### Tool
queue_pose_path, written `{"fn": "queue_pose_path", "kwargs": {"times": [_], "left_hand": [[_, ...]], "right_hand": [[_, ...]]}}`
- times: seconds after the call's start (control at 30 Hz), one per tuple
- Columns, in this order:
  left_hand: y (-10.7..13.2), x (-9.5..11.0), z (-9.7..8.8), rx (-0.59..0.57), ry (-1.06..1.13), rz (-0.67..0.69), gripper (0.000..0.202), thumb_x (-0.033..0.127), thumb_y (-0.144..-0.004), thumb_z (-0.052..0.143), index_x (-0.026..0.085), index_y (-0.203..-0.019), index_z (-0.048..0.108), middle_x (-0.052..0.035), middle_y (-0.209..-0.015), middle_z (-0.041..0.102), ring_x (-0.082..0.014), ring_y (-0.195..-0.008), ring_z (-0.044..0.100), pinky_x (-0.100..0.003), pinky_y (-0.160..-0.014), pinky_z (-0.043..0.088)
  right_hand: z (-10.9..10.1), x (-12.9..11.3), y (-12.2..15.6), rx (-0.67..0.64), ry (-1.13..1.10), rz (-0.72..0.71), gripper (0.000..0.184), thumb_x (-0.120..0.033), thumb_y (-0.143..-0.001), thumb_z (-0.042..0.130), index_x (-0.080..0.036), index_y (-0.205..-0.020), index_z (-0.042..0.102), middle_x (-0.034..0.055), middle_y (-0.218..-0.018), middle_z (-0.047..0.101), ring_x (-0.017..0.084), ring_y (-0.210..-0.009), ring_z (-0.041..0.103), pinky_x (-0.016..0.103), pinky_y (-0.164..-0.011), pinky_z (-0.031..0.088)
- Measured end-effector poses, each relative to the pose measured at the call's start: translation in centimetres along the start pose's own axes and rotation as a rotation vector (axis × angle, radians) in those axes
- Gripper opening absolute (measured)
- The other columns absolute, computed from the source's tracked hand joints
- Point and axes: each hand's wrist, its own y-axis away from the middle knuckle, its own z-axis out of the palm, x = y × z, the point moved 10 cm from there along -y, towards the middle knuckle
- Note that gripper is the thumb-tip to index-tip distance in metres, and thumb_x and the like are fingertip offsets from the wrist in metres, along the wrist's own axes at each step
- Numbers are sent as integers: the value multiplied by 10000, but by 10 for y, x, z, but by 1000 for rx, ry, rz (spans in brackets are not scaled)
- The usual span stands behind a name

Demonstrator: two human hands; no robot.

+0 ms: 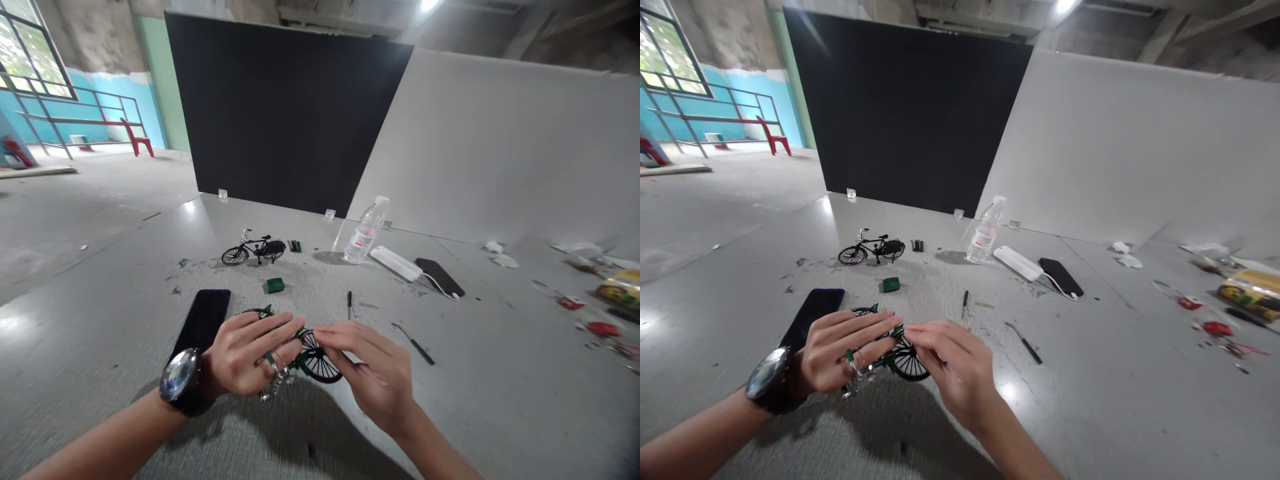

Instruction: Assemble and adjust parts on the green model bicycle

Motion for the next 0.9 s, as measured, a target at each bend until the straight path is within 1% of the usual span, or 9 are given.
{"fn": "queue_pose_path", "kwargs": {"times": [0.23,0.37,0.47,0.6,0.8,0.9], "left_hand": [[2,1,2,-6,-1,11,320,134,-997,381,143,-993,701,-67,-1073,752,-171,-998,711,-262,-620,572],[6,0,4,2,14,7,317,128,-985,380,136,-1007,696,-74,-1067,754,-173,-983,711,-264,-596,558],[9,-2,6,-2,33,5,317,125,-976,371,124,-1005,687,-79,-1047,758,-172,-945,719,-272,-577,554],[10,-1,5,19,27,19,300,130,-976,375,110,-1014,671,-98,-1023,761,-173,-921,722,-273,-563,550],[8,-3,5,21,37,10,270,136,-988,388,104,-1015,655,-97,-976,768,-177,-878,735,-267,-555,537],[7,-2,5,29,35,27,280,136,-992,380,97,-1011,656,-98,-969,769,-178,-861,737,-267,-544,528]], "right_hand": [[1,-1,0,-9,4,-5,218,-42,-880,625,-201,-1011,696,46,-976,755,146,-901,702,283,-811,567],[3,2,0,-41,6,24,221,-50,-885,619,-208,-1017,697,49,-989,753,154,-914,702,296,-814,571],[4,6,-1,-68,-18,49,243,-47,-901,584,-216,-1031,699,47,-994,752,157,-917,702,300,-808,575],[7,9,-2,-110,-75,66,287,-35,-922,533,-222,-1060,702,40,-990,752,147,-912,700,277,-792,578],[9,18,-4,-163,-113,132,217,-105,-931,574,-234,-1027,720,33,-950,745,146,-868,684,273,-743,576],[10,19,-5,-214,-103,125,202,-139,-946,568,-238,-1034,720,34,-943,745,155,-874,678,293,-739,574]]}}
